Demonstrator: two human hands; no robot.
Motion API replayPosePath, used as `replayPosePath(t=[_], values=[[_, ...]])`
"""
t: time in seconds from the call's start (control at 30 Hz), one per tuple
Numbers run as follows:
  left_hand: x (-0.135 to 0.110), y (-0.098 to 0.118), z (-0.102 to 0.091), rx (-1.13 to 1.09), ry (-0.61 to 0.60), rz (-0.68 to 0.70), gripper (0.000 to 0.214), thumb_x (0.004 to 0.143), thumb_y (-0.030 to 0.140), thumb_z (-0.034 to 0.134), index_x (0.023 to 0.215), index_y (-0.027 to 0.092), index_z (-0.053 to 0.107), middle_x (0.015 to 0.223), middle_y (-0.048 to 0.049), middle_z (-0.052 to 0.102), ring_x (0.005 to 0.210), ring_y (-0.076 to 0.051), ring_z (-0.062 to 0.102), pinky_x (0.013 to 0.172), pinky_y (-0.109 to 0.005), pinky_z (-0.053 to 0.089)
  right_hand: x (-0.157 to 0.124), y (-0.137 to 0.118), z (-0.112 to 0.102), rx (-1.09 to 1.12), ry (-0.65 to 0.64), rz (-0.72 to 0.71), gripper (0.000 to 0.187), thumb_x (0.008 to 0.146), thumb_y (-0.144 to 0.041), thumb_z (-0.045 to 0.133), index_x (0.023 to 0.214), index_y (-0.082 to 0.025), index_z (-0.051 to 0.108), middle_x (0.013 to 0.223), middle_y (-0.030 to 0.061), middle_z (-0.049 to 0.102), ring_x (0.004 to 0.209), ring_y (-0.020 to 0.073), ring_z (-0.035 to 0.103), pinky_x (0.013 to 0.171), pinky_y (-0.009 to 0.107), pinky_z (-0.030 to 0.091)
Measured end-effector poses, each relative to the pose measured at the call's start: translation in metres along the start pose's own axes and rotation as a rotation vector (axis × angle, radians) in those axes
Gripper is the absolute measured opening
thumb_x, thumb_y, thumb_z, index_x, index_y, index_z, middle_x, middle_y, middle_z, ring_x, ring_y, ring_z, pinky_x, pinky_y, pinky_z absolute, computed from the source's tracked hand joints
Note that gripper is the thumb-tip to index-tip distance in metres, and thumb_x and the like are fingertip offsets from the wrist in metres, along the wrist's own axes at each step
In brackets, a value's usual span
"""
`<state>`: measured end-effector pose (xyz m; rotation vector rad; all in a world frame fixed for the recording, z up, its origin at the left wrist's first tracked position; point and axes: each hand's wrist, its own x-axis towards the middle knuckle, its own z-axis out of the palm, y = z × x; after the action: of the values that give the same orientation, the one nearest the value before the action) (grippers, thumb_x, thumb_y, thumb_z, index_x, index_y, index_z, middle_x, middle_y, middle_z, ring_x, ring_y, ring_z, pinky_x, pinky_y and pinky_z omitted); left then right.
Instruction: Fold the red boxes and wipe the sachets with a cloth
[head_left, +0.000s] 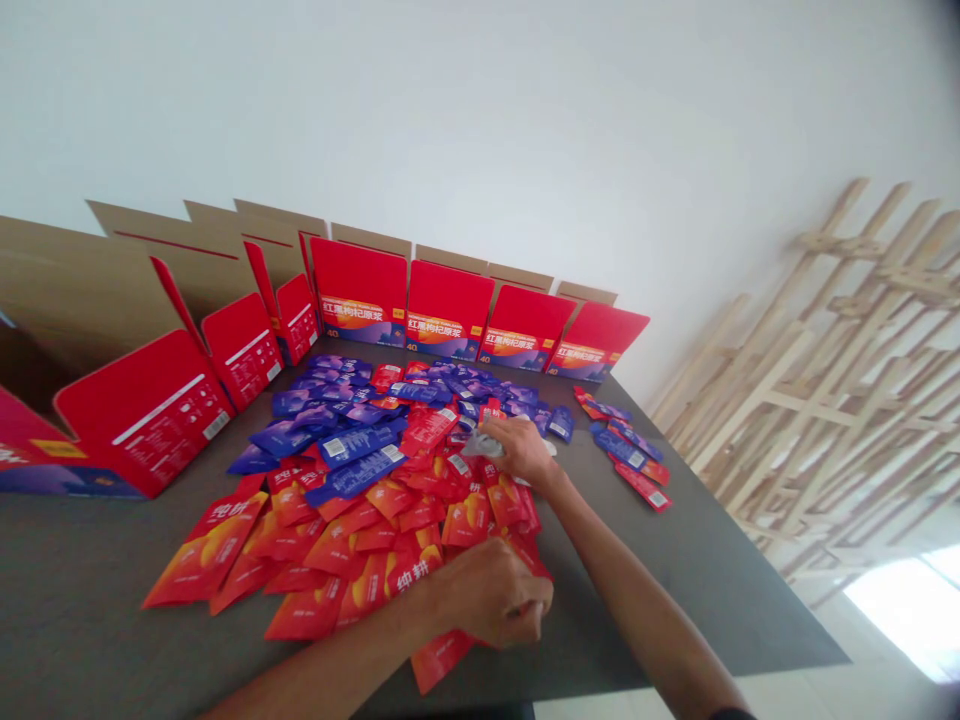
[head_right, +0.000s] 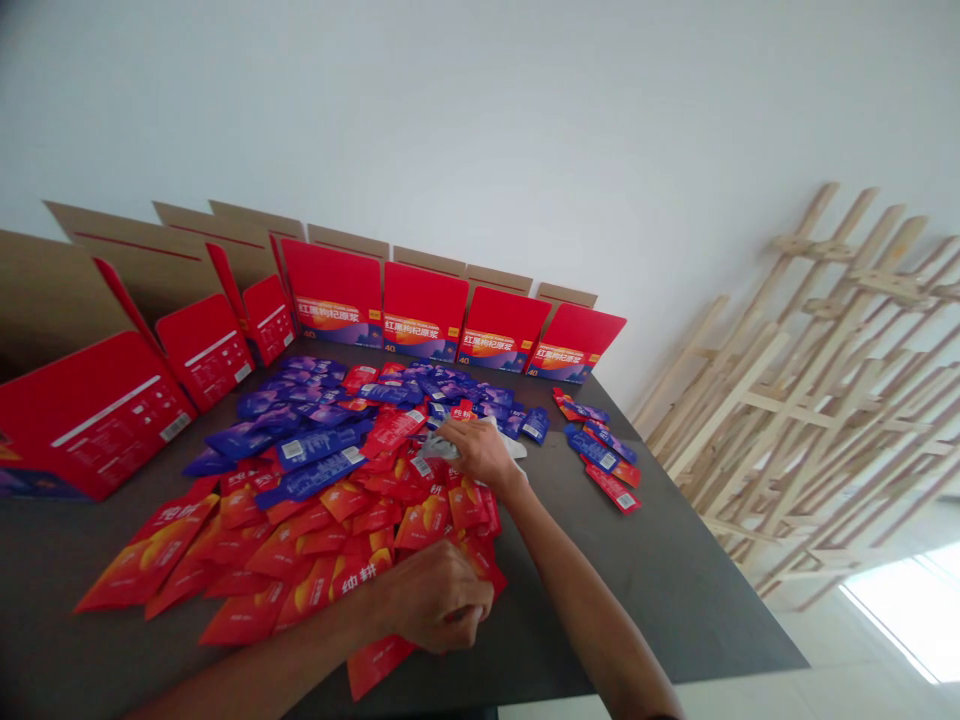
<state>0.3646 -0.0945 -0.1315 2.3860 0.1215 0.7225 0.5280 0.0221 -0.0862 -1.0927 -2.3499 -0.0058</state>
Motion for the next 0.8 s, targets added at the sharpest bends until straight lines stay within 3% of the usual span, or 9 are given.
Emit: replayPosePath(t=[0.07, 0.17, 0.27, 0.33, 0.4, 0.47, 0.57, 0.7, 0.8], values=[[0.002, -0.001, -0.004, -0.203, 0.16, -0.145, 0.02, 0.083, 0.014, 0.055, 0.064, 0.021, 0.052, 0.052, 0.0041, 0.048, 0.048, -0.011, 0.043, 0.053, -0.029, 0.028, -0.007, 0.003, -0.009, 0.095, 0.203, 0.133, 0.008, 0.084, -0.024, 0.064, 0.088, -0.02, 0.069, 0.082, 0.0032, 0.07, 0.073, 0.0179, 0.062, 0.072, 0.027, 0.046], [0.007, -0.011, -0.009, -0.599, 0.559, -0.416, 0.032, 0.093, 0.032, 0.055, 0.064, 0.02, 0.05, 0.053, 0.0049, 0.044, 0.049, -0.01, 0.039, 0.052, -0.027, 0.028, -0.018, 0.003, -0.024, 0.138, 0.411, 0.266, 0.014, 0.087, -0.026, 0.052, 0.076, -0.021, 0.06, 0.07, -0.0007, 0.059, 0.064, 0.0156, 0.052, 0.064, 0.026, 0.043], [0.013, -0.029, -0.014, -0.813, 0.831, -0.525, 0.038, 0.095, 0.05, 0.049, 0.069, 0.023, 0.04, 0.055, 0.0076, 0.036, 0.046, -0.01, 0.034, 0.048, -0.025, 0.033, -0.029, 0.004, -0.04, 0.273, 0.615, 0.433, 0.018, 0.087, -0.03, 0.051, 0.072, -0.022, 0.055, 0.068, -0.0016, 0.055, 0.065, 0.0153, 0.048, 0.064, 0.026, 0.043], [0.016, -0.038, -0.016, -0.861, 0.923, -0.529, 0.04, 0.095, 0.06, 0.044, 0.078, 0.024, 0.042, 0.063, 0.0064, 0.044, 0.05, -0.011, 0.043, 0.051, -0.025, 0.042, -0.037, 0.002, -0.047, 0.362, 0.661, 0.509, 0.019, 0.086, -0.033, 0.053, 0.07, -0.022, 0.056, 0.067, -0.0016, 0.055, 0.066, 0.0157, 0.049, 0.065, 0.026, 0.045], [0.016, -0.042, -0.018, -0.954, 1.0, -0.507, 0.046, 0.092, 0.07, 0.048, 0.094, 0.023, 0.052, 0.08, 0.0016, 0.06, 0.067, -0.015, 0.059, 0.061, -0.027, 0.051, -0.045, -0.003, -0.051, 0.421, 0.559, 0.501, 0.019, 0.084, -0.036, 0.057, 0.071, -0.022, 0.059, 0.066, -0.0017, 0.058, 0.066, 0.0158, 0.052, 0.065, 0.026, 0.047], [0.015, -0.039, -0.017, -1.099, 0.97, -0.494, 0.056, 0.088, 0.073, 0.059, 0.114, 0.024, 0.06, 0.1, -0.0042, 0.069, 0.092, -0.02, 0.068, 0.075, -0.031, 0.056, -0.052, -0.012, -0.05, 0.492, 0.323, 0.446, 0.016, 0.081, -0.034, 0.061, 0.074, -0.021, 0.065, 0.068, -0.0021, 0.063, 0.066, 0.0155, 0.056, 0.065, 0.025, 0.048], [0.013, -0.031, -0.014, -1.28, 0.786, -0.545, 0.064, 0.084, 0.071, 0.068, 0.128, 0.024, 0.064, 0.116, -0.0083, 0.074, 0.114, -0.027, 0.068, 0.093, -0.038, 0.056, -0.058, -0.029, -0.04, 0.524, 0.049, 0.411, 0.014, 0.082, -0.028, 0.06, 0.079, -0.019, 0.071, 0.069, -0.0035, 0.066, 0.063, 0.0139, 0.058, 0.062, 0.023, 0.046], [0.011, -0.028, -0.013, -1.358, 0.662, -0.602, 0.074, 0.078, 0.08, 0.067, 0.12, 0.018, 0.07, 0.11, -0.0117, 0.077, 0.114, -0.031, 0.07, 0.095, -0.043, 0.057, -0.057, -0.047, -0.02, 0.416, 0.155, 0.5, 0.016, 0.082, -0.025, 0.058, 0.081, -0.019, 0.073, 0.075, -0.0011, 0.071, 0.071, 0.0174, 0.064, 0.067, 0.026, 0.049], [0.011, -0.031, -0.014, -1.336, 0.66, -0.638, 0.074, 0.078, 0.083, 0.063, 0.112, 0.018, 0.072, 0.097, -0.011, 0.078, 0.101, -0.03, 0.074, 0.085, -0.042, 0.061, -0.054, -0.055, -0.013, 0.31, 0.223, 0.605, 0.014, 0.082, -0.026, 0.061, 0.086, -0.021, 0.074, 0.081, 0.0015, 0.075, 0.077, 0.0216, 0.069, 0.074, 0.03, 0.051]])
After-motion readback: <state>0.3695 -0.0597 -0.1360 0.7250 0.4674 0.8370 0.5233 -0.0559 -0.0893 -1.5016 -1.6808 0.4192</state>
